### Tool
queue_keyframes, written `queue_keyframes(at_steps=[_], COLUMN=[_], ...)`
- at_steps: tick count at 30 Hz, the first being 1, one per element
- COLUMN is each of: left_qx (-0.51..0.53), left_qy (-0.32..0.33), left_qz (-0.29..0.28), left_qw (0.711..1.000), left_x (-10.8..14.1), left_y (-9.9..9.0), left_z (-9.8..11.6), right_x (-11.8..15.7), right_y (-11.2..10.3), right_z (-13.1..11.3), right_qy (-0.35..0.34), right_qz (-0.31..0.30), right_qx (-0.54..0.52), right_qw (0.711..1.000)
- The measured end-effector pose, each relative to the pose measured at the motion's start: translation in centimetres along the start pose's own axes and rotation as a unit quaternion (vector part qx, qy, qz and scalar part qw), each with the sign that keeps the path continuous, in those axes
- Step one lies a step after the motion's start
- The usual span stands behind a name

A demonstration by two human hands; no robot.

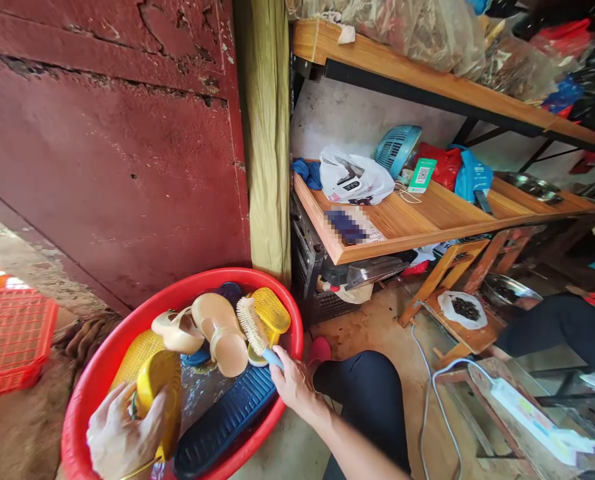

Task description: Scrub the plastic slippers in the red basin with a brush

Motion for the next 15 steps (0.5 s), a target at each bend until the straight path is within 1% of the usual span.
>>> queue_keyframes(at_steps=[2,3,5,7,8,11,12,14,15], left_qx=[-0.028,-0.039,-0.047,-0.047,-0.041,-0.038,-0.033,0.009,0.035], left_qy=[0.104,0.144,0.181,0.181,0.180,0.135,0.130,0.132,0.141], left_qz=[0.015,0.015,-0.009,-0.046,-0.073,-0.112,-0.142,-0.192,-0.211], left_qw=[0.994,0.989,0.982,0.981,0.980,0.984,0.981,0.973,0.967], left_x=[0.3,0.4,0.6,0.7,0.8,1.0,1.2,1.5,1.7], left_y=[-0.1,0.1,1.3,3.5,5.1,10.0,11.6,13.5,13.9], left_z=[3.1,4.4,6.3,7.6,8.1,8.8,8.9,8.5,8.1], right_x=[0.2,0.2,0.2,0.2,0.2,0.6,0.8,1.2,1.4], right_y=[0.2,0.2,0.3,0.3,0.3,0.2,0.1,-0.2,-0.5], right_z=[0.1,0.1,0.2,0.3,0.4,0.7,0.9,1.4,1.8], right_qy=[0.019,0.026,0.044,0.063,0.072,0.089,0.091,0.095,0.098], right_qz=[0.007,0.010,0.016,0.026,0.030,0.032,0.029,0.021,0.018], right_qx=[-0.014,-0.023,-0.046,-0.073,-0.087,-0.124,-0.132,-0.137,-0.135], right_qw=[1.000,0.999,0.998,0.995,0.993,0.988,0.987,0.986,0.986])
Point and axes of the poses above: each hand's wrist, its own x-axis away from the middle knuckle, its own y-axis out of the palm, z = x × y, the point moved 4 cm from there along -x, towards the middle knuckle, and after that the axes turned 15 degrees about x, right-handed, at the moved point
